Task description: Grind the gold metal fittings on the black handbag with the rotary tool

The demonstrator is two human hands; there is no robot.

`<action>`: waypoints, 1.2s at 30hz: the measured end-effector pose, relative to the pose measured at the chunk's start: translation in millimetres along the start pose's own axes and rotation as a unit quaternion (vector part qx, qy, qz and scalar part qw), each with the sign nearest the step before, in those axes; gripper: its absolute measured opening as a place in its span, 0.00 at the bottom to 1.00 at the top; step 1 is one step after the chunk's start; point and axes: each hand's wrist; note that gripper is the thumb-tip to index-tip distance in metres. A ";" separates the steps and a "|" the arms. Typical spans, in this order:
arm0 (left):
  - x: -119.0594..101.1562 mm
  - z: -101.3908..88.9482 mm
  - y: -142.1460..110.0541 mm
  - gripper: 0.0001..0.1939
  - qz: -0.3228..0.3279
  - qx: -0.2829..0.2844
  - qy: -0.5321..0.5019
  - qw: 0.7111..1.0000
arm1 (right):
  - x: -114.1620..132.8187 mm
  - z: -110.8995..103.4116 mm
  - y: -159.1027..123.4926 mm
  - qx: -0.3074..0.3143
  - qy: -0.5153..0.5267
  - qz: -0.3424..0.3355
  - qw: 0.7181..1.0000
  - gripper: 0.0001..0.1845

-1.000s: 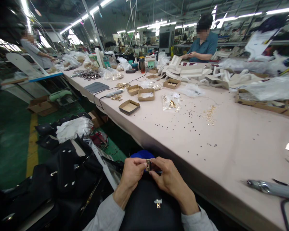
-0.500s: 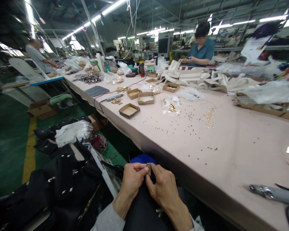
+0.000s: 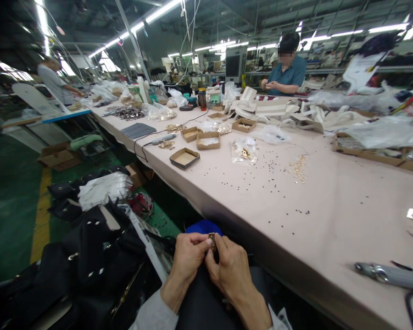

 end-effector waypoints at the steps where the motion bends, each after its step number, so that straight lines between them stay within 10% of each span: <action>1: -1.1 0.4 -0.4 0.07 -0.003 0.001 -0.006 1.000 | 0.8 0.1 0.0 -0.001 -0.002 -0.002 1.000 0.12; 10: 3.1 0.8 2.5 0.07 0.001 -0.009 -0.018 1.000 | -3.2 -16.6 6.5 0.052 0.082 0.062 0.993 0.13; 17: 1.4 1.7 -4.6 0.07 0.042 0.026 0.043 0.998 | -28.9 -45.3 45.7 0.155 0.286 0.165 0.931 0.13; 28: -0.9 4.8 -15.0 0.08 0.098 -0.002 0.097 0.990 | -23.4 -35.2 52.1 0.185 0.210 0.175 0.944 0.14; 36: -1.1 21.9 -43.0 0.08 0.260 -0.074 0.335 0.903 | -16.2 -34.3 49.3 0.122 0.225 0.194 0.947 0.13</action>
Point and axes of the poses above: each hand's wrist, its own y-axis towards the middle knuckle, its own z-axis out of the palm, x = y × z, and after that the axes turned 7 degrees about -x, right-handed
